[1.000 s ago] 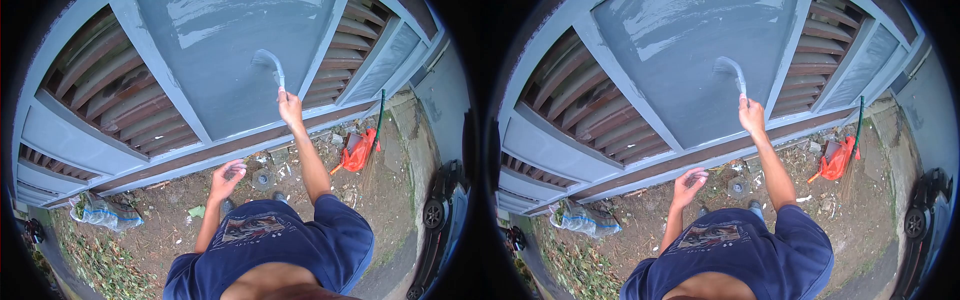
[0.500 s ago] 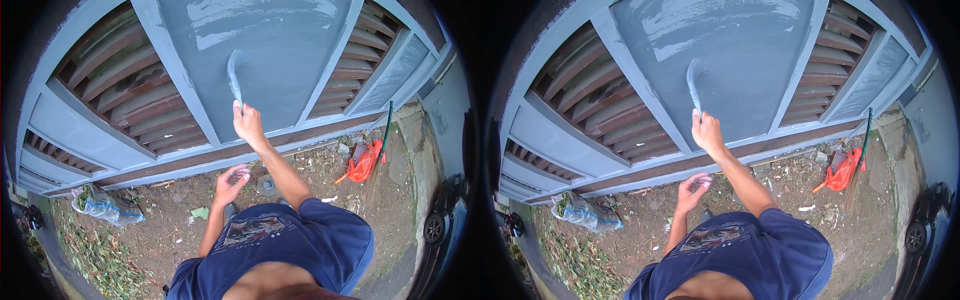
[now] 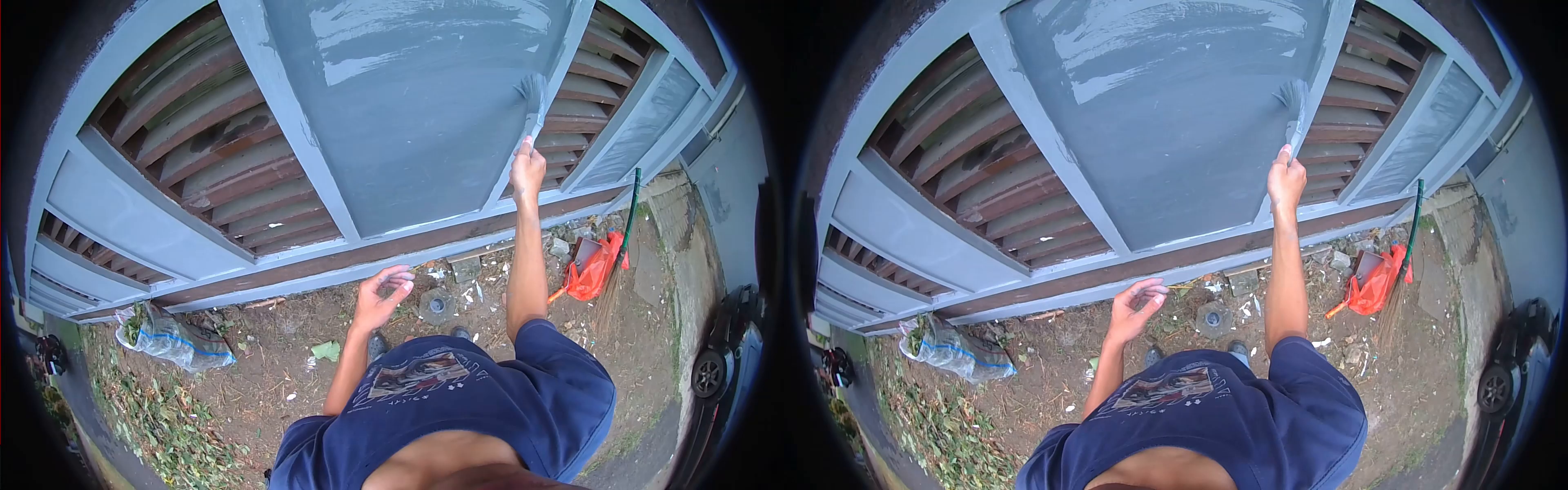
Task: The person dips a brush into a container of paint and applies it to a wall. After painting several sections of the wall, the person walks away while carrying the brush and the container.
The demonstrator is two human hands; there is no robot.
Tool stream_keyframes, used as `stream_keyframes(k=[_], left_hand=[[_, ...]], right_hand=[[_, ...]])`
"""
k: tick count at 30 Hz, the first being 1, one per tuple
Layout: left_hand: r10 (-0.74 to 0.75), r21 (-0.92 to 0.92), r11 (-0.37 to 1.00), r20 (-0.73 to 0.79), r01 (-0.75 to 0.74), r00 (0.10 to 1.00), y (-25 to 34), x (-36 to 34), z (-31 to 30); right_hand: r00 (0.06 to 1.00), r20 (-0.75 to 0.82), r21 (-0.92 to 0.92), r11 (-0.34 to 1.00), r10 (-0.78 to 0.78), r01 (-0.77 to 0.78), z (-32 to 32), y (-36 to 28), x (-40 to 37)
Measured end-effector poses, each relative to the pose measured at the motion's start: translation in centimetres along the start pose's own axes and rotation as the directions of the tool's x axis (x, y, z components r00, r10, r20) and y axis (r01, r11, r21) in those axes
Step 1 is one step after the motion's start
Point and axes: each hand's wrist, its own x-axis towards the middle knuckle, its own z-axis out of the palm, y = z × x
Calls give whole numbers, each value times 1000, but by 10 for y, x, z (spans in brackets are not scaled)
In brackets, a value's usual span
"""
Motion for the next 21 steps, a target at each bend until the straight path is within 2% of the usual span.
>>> stream_keyframes(k=[1, 3, 5, 6, 9, 11, 12, 13, 16, 17, 18, 21], left_hand=[[5, 3, 1000, -6, -5, 1000, 0, -1, 0], [-2, 11, 1000, -27, 2, 1000, -2, -5, 0], [-7, 8, 1000, -39, 8, 999, -4, -9, 0], [-13, 9, 1000, -45, 14, 999, -5, -11, -2], [-31, -6, 1000, -79, 31, 996, -5, -14, -6], [-45, -27, 999, -99, 43, 994, -5, -15, -8], [-47, -37, 998, -106, 44, 993, -5, -14, -9], [-49, -48, 998, -113, 44, 992, -5, -12, -10], [-12, -35, 999, -99, 8, 995, -5, -7, -11], [-9, -38, 999, -98, 5, 995, -3, -4, -11], [-8, -4, 1000, -64, 7, 998, -1, -2, -12], [-12, 26, 1000, -15, 12, 1000, 2, 0, -9]], right_hand=[[1000, 4, 6, 1000, -4, 4, 7, -4, -6], [985, 27, 4, 986, -168, 168, 33, -18, -36], [950, 127, 44, 959, -284, 281, 63, -38, -78], [928, 211, 113, 951, -307, 289, 73, -55, -104], [788, 452, 252, 907, -419, 338, 98, -85, -170], [675, 575, 274, 886, -462, 374, 111, -91, -193], [658, 587, 260, 880, -471, 398, 116, -90, -195], [656, 587, 260, 878, -474, 401, 114, -90, -190], [773, 532, 156, 937, -346, 312, 91, -80, -146], [810, 452, 187, 928, -373, 323, 77, -77, -128], [826, 496, 105, 962, -270, 252, 62, -73, -106], [901, 401, 33, 986, -165, 166, 24, -58, -56]])
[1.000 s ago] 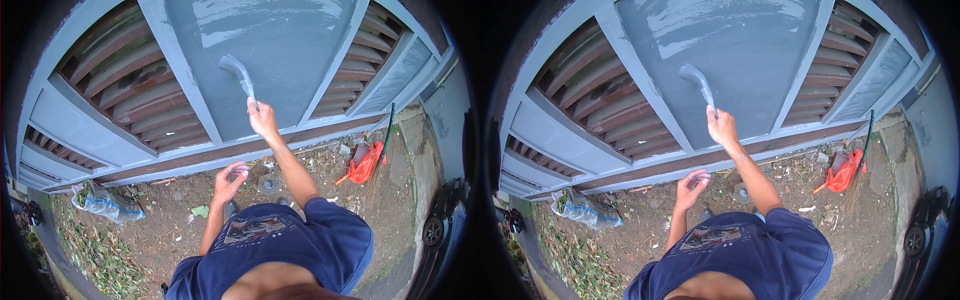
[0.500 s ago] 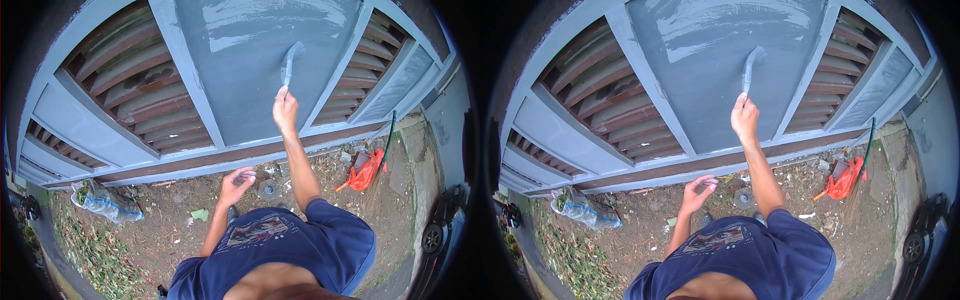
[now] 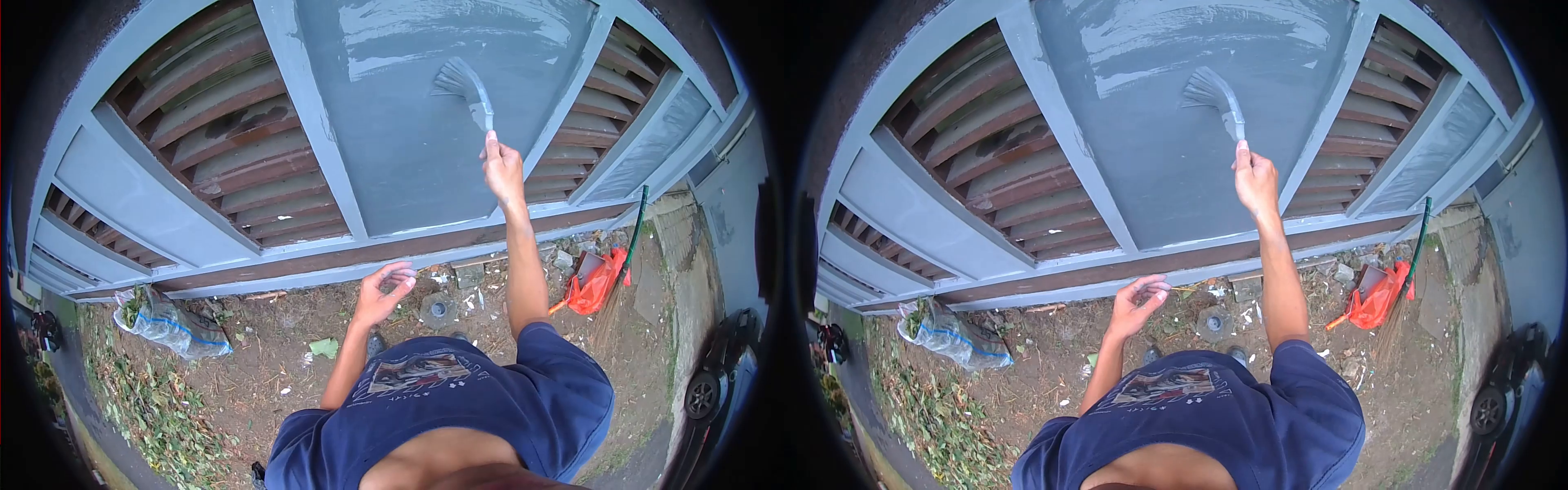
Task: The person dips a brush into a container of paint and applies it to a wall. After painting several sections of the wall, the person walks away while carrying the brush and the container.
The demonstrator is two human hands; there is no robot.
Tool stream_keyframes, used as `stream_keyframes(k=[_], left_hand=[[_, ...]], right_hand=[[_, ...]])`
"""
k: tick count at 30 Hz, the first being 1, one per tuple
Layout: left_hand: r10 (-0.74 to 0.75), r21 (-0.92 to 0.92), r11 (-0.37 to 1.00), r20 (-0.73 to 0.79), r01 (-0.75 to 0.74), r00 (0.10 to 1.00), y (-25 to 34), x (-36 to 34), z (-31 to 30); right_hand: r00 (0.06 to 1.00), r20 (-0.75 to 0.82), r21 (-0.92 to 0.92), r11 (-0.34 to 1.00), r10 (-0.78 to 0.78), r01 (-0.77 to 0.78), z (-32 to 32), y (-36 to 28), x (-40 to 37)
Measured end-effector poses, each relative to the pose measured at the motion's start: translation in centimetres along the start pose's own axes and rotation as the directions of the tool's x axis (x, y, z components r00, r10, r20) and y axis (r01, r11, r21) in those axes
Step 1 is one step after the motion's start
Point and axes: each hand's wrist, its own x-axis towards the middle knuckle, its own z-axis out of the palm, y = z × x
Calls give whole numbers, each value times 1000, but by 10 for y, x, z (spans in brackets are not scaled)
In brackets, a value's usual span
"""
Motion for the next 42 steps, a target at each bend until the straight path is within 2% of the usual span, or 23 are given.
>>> stream_keyframes(k=[2, 6, 8, 10, 13, 15, 17, 18, 20, 22, 23, 25, 28, 30, 32, 34, 37, 38, 39, 40, 42], left_hand=[[9, 2, 1000, 15, -9, 1000, 3, 3, 1], [12, -21, 1000, -13, -12, 1000, 2, -7, 3], [10, -40, 999, -22, -11, 1000, -4, -11, 4], [-5, -29, 1000, -35, 4, 999, -13, -16, 3], [-9, -21, 1000, -32, 9, 999, -14, -18, 4], [-30, -18, 999, -27, 30, 999, -7, -19, 5], [-52, -12, 999, -18, 52, 999, -6, -20, 6], [-44, -10, 999, -21, 43, 999, -8, -19, 6], [-35, -7, 999, -23, 35, 999, -8, -18, 6], [-37, -2, 999, -26, 37, 999, -5, -19, 8], [-38, -3, 999, -21, 38, 999, -5, -19, 9], [-47, -37, 998, 8, 48, 999, -6, -16, 12], [-20, 10, 1000, 45, 20, 999, -8, -12, 15], [-20, 2, 1000, 52, 20, 998, -7, -9, 17], [-26, -7, 1000, 60, 26, 998, -8, -8, 20], [10, 16, 1000, 82, -12, 997, -12, -7, 21], [2, 25, 1000, 71, -4, 997, -6, -11, 23], [1, 31, 1000, 65, -3, 998, -7, -14, 22], [4, 10, 1000, 52, -5, 999, -9, -17, 20], [11, -11, 1000, 37, -11, 999, -12, -18, 18], [9, -20, 1000, 16, -8, 1000, -18, -21, 15]], right_hand=[[986, -153, -49, 996, 60, -68, -28, 15, 16], [893, -446, -75, 993, 50, -93, -64, 41, 36], [884, -468, -119, 989, 17, -82, -59, 34, 32], [902, -372, -288, 951, -217, 110, -28, 19, 17], [942, -209, -137, 962, -263, 238, 24, -22, -21], [960, -19, -32, 960, -280, 280, 55, -46, -50], [945, 196, -15, 963, -262, 270, 83, -56, -71], [915, 242, 65, 947, -322, 315, 91, -62, -77], [908, 293, 74, 954, -301, 292, 94, -57, -72], [941, 217, 20, 965, -260, 262, 70, -43, -54], [961, 133, -64, 966, -242, 252, 51, -33, -42], [988, 39, -149, 977, -146, 151, 3, -12, -22], [966, -229, -290, 956, -118, 48, -56, 42, 7], [948, -306, -320, 947, -90, -13, -80, 61, 16], [951, -303, -321, 946, -63, -40, -72, 58, 9], [966, -232, -292, 955, -118, 47, -34, 51, -5], [982, -53, -101, 979, -183, 177, 41, 12, -42], [987, 35, -55, 986, -157, 159, 61, -5, -56], [971, 84, -8, 974, -224, 225, 79, -16, -68], [950, 194, 21, 970, -243, 244, 95, -21, -76], [910, 315, 31, 961, -269, 273, 107, -44, -91]])
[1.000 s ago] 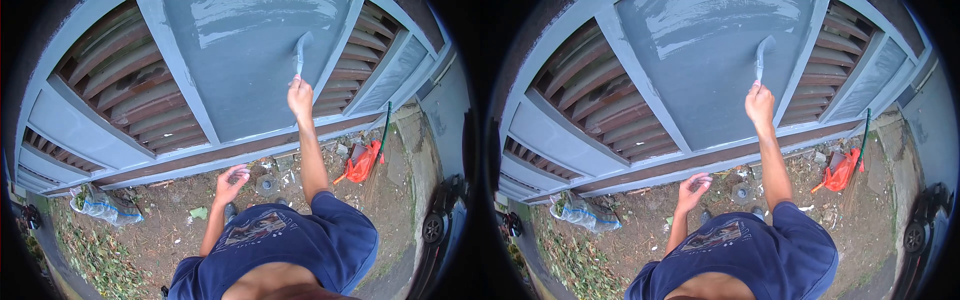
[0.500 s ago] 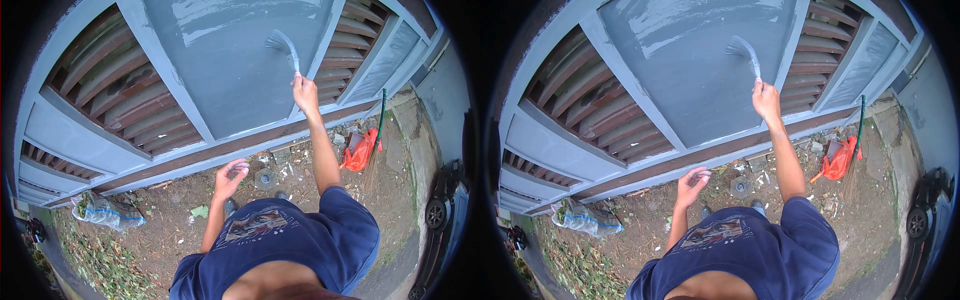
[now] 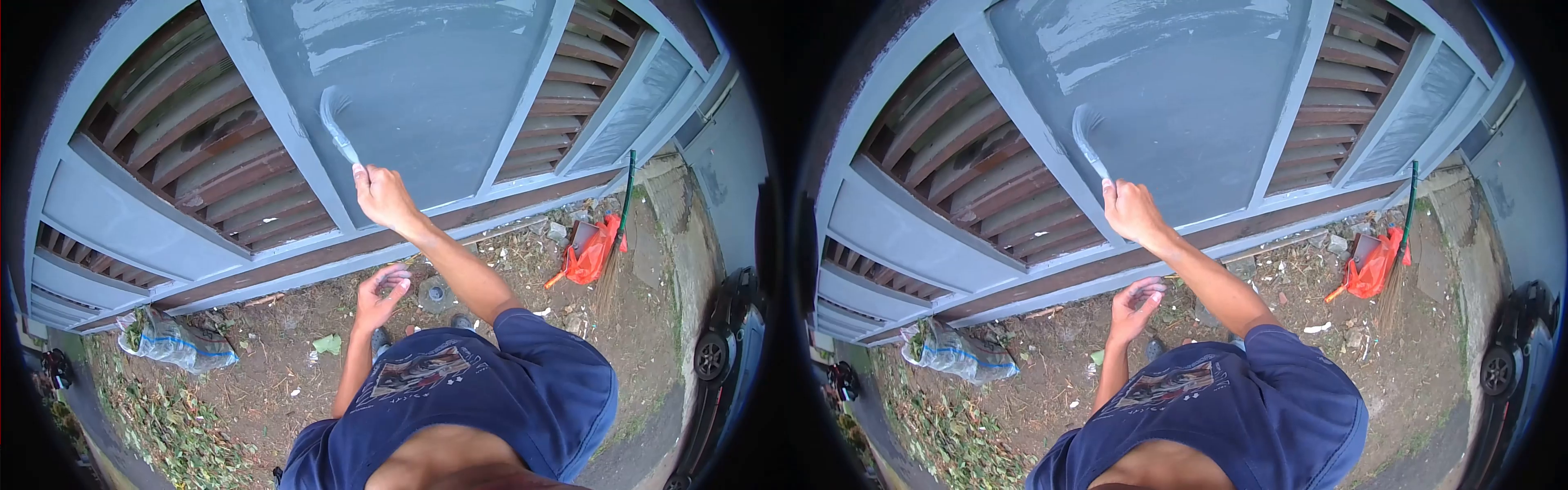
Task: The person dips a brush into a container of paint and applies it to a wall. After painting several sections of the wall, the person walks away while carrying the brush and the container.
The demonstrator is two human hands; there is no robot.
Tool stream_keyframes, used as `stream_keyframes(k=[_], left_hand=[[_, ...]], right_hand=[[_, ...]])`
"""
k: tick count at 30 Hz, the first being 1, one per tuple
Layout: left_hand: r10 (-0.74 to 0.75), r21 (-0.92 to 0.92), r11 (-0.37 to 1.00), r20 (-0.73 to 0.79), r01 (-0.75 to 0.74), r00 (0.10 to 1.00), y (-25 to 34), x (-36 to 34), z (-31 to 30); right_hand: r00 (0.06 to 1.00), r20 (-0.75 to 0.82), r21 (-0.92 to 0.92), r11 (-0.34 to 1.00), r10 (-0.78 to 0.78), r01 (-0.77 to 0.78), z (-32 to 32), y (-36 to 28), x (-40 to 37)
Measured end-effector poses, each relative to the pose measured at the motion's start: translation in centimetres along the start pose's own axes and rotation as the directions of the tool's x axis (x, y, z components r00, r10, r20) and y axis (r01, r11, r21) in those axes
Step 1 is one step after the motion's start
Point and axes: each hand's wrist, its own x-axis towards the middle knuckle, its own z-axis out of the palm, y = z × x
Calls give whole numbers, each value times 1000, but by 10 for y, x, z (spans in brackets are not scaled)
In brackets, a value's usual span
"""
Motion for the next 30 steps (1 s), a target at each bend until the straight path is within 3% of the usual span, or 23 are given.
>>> stream_keyframes(k=[4, 8, 12, 14, 17, 22, 24, 26, 29, 30], left_hand=[[-75, -47, 996, -14, 74, 997, 5, 3, 0], [-24, -18, 1000, 22, 25, 999, 10, 11, 0], [-19, 1, 1000, 63, 19, 998, 11, 20, 1], [-14, -4, 1000, 80, 14, 997, 10, 21, 2], [-14, -10, 1000, 85, 15, 996, 6, 21, 7], [-25, 25, 999, 59, 24, 998, 11, 12, 11], [-20, 22, 1000, 30, 20, 999, 8, 11, 9], [-49, -16, 999, 23, 49, 999, 4, 11, 7], [-56, 28, 998, 46, 55, 997, 9, 16, 5], [-61, 26, 998, 39, 60, 997, 9, 15, 4]], right_hand=[[999, 34, 11, 999, 34, -35, -21, 14, 5], [919, -346, -121, 963, 188, -242, -124, 62, 16], [742, -668, -205, 943, 62, -264, -213, 92, 30], [773, -626, -240, 916, 108, -322, -226, 89, 36], [840, -542, -284, 938, 15, -200, -173, 78, 33], [962, -272, -29, 1000, -12, 5, -57, 6, 29], [995, -72, -25, 997, -75, 73, -28, -21, 23], [991, -5, -9, 991, -135, 135, -7, -25, 22], [991, -116, 17, 997, -71, 73, -26, -6, 31], [987, -152, 47, 998, 51, -44, -52, -11, 33]])
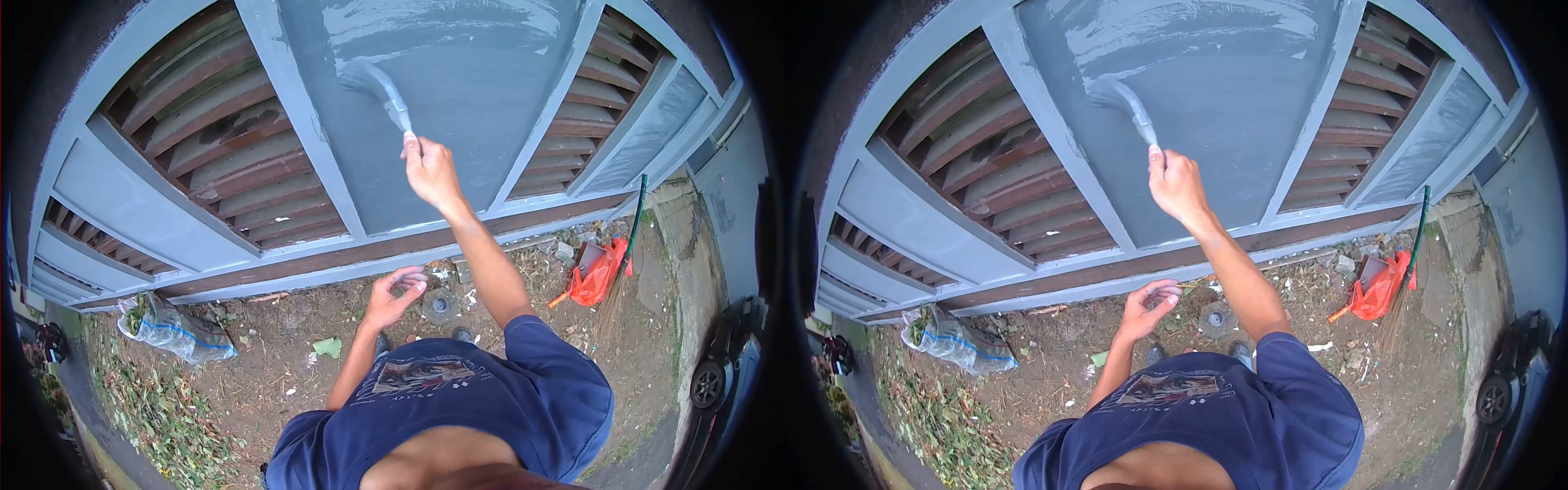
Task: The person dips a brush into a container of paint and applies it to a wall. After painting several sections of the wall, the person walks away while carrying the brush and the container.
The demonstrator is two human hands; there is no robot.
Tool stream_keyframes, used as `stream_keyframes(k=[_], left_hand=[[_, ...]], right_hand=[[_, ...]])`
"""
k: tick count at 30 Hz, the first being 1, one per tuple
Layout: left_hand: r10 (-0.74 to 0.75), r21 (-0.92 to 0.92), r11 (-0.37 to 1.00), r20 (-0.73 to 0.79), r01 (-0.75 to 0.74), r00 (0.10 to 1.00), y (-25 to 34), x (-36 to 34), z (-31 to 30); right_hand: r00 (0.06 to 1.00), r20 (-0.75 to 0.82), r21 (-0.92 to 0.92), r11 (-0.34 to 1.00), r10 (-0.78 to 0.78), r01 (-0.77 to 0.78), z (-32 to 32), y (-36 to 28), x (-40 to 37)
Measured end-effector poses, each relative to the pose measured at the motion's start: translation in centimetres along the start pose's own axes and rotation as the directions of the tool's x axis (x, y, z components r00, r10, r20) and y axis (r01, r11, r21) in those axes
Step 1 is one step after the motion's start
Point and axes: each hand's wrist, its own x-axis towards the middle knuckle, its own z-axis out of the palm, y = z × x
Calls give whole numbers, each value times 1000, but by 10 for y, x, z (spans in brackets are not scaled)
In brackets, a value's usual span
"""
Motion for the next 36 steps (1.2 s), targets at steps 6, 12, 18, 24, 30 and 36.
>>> stream_keyframes(k=[6, 12, 18, 24, 30, 36], left_hand=[[44, 6, 999, 59, -45, 997, 6, 9, -8], [64, -17, 998, -16, -65, 998, 1, 1, -14], [29, -2, 1000, -56, -29, 998, -4, -10, -9], [26, -19, 999, -115, -29, 993, -1, -16, -13], [20, -22, 1000, -87, -22, 996, 2, -11, -14], [84, -3, 996, -42, -84, 996, 8, -2, -15]], right_hand=[[913, -406, -157, 980, 46, -119, -124, 64, 42], [827, -561, -250, 950, 14, -185, -133, 75, 46], [974, -175, -57, 989, -147, 139, 5, -10, 8], [994, 34, -40, 993, -108, 110, 22, -25, 3], [905, -426, -263, 958, -10, -112, -108, 32, 34], [851, -523, -287, 932, 39, -220, -159, 74, 49]])
